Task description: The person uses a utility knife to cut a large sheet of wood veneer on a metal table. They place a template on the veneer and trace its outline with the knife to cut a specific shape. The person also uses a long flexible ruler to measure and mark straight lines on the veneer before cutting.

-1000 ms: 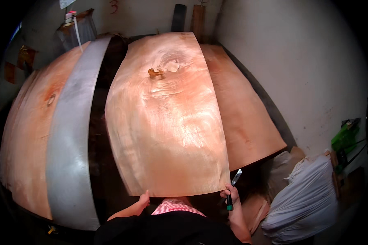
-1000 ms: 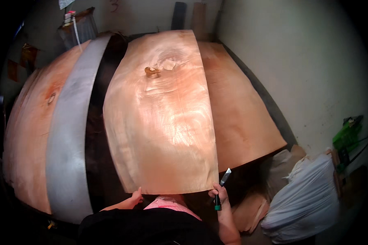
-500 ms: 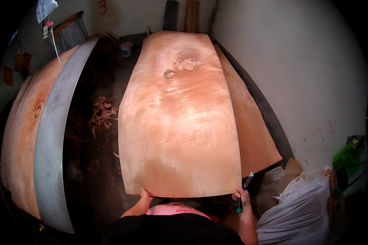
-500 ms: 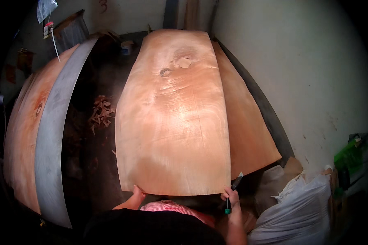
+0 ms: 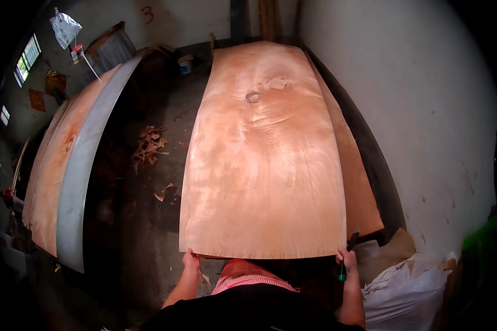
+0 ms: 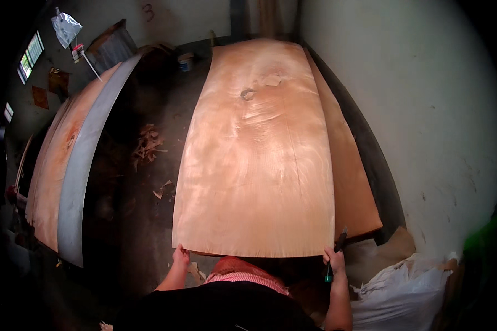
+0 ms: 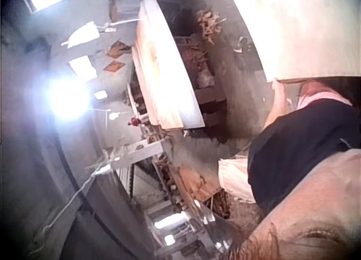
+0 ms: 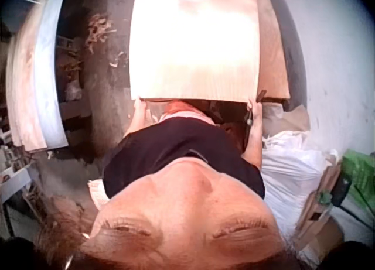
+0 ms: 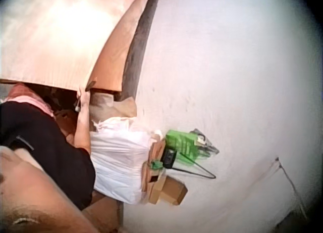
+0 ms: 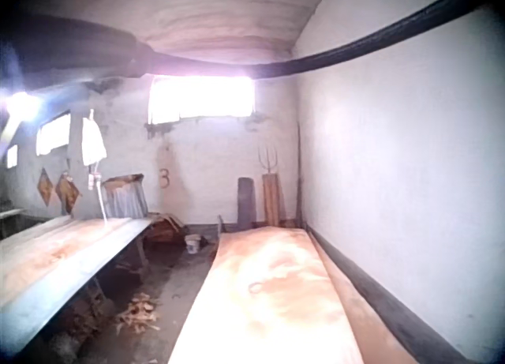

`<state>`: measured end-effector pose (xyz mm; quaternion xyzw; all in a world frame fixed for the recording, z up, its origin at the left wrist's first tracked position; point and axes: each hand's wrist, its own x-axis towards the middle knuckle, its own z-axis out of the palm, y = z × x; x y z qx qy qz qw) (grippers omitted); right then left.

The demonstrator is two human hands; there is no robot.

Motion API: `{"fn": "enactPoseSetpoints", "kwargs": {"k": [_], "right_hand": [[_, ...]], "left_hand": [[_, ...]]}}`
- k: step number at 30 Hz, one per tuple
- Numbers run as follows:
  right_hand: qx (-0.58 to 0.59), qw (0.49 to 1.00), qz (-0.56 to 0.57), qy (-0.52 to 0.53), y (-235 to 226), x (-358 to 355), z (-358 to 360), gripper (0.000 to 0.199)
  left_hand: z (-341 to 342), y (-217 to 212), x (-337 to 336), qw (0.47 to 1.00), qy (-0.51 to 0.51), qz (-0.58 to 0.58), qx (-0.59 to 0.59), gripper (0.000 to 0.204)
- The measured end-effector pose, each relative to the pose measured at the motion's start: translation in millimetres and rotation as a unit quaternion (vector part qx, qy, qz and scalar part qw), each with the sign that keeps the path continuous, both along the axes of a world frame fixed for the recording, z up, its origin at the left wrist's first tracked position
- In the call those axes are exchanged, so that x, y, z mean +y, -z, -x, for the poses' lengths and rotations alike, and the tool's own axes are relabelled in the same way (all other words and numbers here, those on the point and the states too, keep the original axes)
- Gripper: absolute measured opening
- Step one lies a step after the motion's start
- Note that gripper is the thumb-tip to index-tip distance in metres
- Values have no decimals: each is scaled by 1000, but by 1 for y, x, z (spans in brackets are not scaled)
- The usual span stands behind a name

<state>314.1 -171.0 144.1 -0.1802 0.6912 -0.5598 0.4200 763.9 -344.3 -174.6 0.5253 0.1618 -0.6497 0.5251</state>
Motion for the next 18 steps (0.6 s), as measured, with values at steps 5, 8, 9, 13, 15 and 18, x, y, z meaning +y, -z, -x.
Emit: {"fn": "enactPoseSetpoints", "kwargs": {"k": [5, 8, 9, 13, 15, 18], "right_hand": [[139, 989, -50, -22, 3, -6, -5, 10], [216, 973, -75, -40, 5, -11, 3, 11], [240, 966, -88, -45, 5, -13, 3, 12], [277, 953, -121, -15, -8, -17, -7, 13], [288, 949, -125, -26, -24, -25, -6, 14], [305, 945, -119, -18, -34, -33, -20, 14]], "left_hand": [[-14, -46, -13, 999, -2, 17, -50, 7], [-6, -39, -14, 997, -21, 17, -77, 8], [-6, -34, -17, 996, -28, 18, -84, 9], [3, -40, -13, 994, -26, -13, -106, 14], [4, -36, -11, 994, 4, -4, -112, 13], [2, -29, -10, 989, 20, -29, -141, 12]]}}
